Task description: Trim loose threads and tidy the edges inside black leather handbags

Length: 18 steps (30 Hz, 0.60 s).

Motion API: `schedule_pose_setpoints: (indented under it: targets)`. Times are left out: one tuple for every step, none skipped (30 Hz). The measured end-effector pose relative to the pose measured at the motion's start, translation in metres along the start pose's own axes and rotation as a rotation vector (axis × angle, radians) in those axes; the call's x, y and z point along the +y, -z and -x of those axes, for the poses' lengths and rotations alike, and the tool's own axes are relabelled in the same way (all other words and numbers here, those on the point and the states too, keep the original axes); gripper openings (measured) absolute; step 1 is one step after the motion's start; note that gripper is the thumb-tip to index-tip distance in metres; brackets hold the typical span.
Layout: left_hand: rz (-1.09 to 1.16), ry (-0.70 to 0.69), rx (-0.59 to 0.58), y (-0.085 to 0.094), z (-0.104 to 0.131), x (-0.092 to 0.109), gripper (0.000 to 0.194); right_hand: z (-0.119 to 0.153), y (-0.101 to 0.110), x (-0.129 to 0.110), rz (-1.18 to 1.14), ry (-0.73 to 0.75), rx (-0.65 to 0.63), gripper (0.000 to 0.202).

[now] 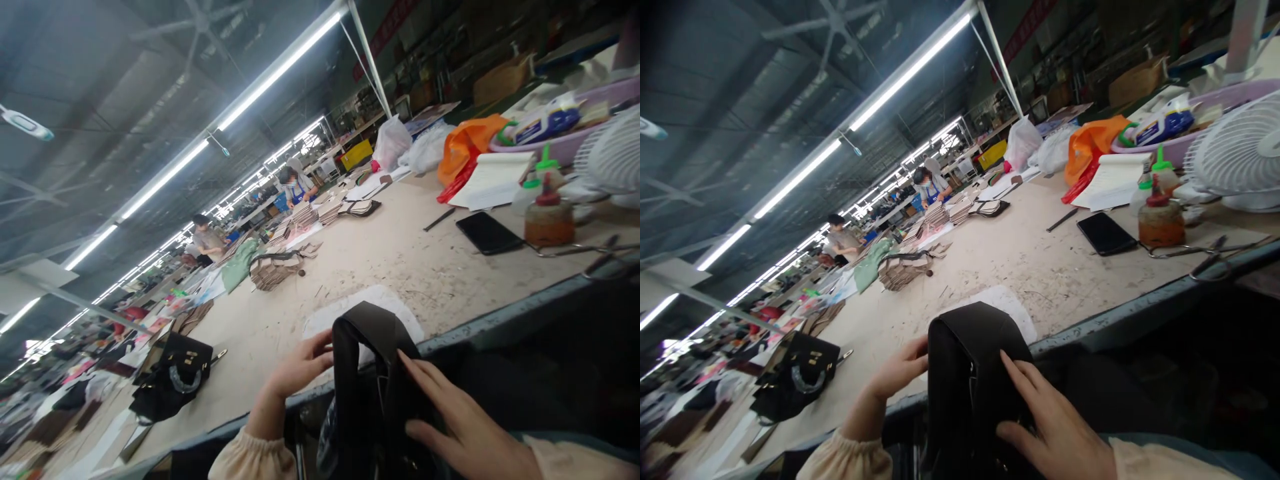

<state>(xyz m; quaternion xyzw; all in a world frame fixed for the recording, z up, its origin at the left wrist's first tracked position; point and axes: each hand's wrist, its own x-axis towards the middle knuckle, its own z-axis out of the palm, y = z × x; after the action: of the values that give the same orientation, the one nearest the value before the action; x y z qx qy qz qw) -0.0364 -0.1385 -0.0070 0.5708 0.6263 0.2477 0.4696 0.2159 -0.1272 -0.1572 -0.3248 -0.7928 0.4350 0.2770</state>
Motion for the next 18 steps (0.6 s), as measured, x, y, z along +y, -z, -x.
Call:
schedule_pose_setpoints:
  targets:
    - [0.002,0.012,0.012,-0.009,0.003,-0.003,0.046,-0.003,-0.001,-0.005,0.003,-0.010,-0.006,0.078]
    - [0.008,0.029,0.043,-0.016,0.005,-0.006,0.042,-0.007,-0.003,-0.009,0.006,-0.019,-0.006,0.080]
    - [0.025,0.041,0.091,-0.022,0.006,-0.009,0.041,-0.011,-0.003,-0.013,0.011,-0.034,-0.003,0.081]
    - [0.064,0.039,0.150,-0.027,0.007,-0.011,0.041,-0.015,-0.003,-0.016,0.021,-0.056,-0.002,0.083]
    - [0.129,0.022,0.210,-0.031,0.008,-0.013,0.043,-0.019,-0.002,-0.019,0.035,-0.085,-0.003,0.085]
    - [0.215,-0.003,0.255,-0.035,0.010,-0.014,0.048,-0.023,-0.002,-0.022,0.052,-0.120,-0.004,0.088]
    - [0.314,-0.032,0.282,-0.038,0.013,-0.015,0.054,-0.027,-0.001,-0.024,0.071,-0.154,-0.005,0.092]
    - [0.408,-0.062,0.286,-0.041,0.017,-0.016,0.059,-0.031,0.000,-0.027,0.088,-0.181,-0.006,0.095]
    - [0.475,-0.091,0.271,-0.044,0.021,-0.017,0.064,-0.035,0.001,-0.029,0.102,-0.199,-0.008,0.097]
    - [0.499,-0.114,0.246,-0.046,0.025,-0.018,0.067,-0.040,0.002,-0.032,0.111,-0.210,-0.009,0.099]
    - [0.489,-0.126,0.234,-0.049,0.029,-0.020,0.069,-0.044,0.002,-0.034,0.116,-0.216,-0.011,0.100]
    - [0.461,-0.125,0.250,-0.052,0.032,-0.022,0.070,-0.047,0.003,-0.037,0.116,-0.214,-0.015,0.100]
    - [0.433,-0.114,0.294,-0.054,0.033,-0.024,0.069,-0.050,0.004,-0.039,0.109,-0.203,-0.021,0.100]
    - [0.417,-0.100,0.356,-0.057,0.033,-0.026,0.068,-0.051,0.004,-0.041,0.094,-0.183,-0.029,0.099]
    - [0.415,-0.092,0.422,-0.059,0.030,-0.028,0.065,-0.051,0.005,-0.043,0.070,-0.152,-0.041,0.099]
    - [0.419,-0.092,0.477,-0.061,0.026,-0.028,0.063,-0.048,0.005,-0.045,0.045,-0.115,-0.053,0.100]
    - [0.425,-0.101,0.514,-0.063,0.021,-0.029,0.061,-0.043,0.004,-0.048,0.026,-0.078,-0.063,0.103]
    - [0.428,-0.114,0.531,-0.064,0.016,-0.028,0.058,-0.037,0.003,-0.050,0.020,-0.050,-0.064,0.108]
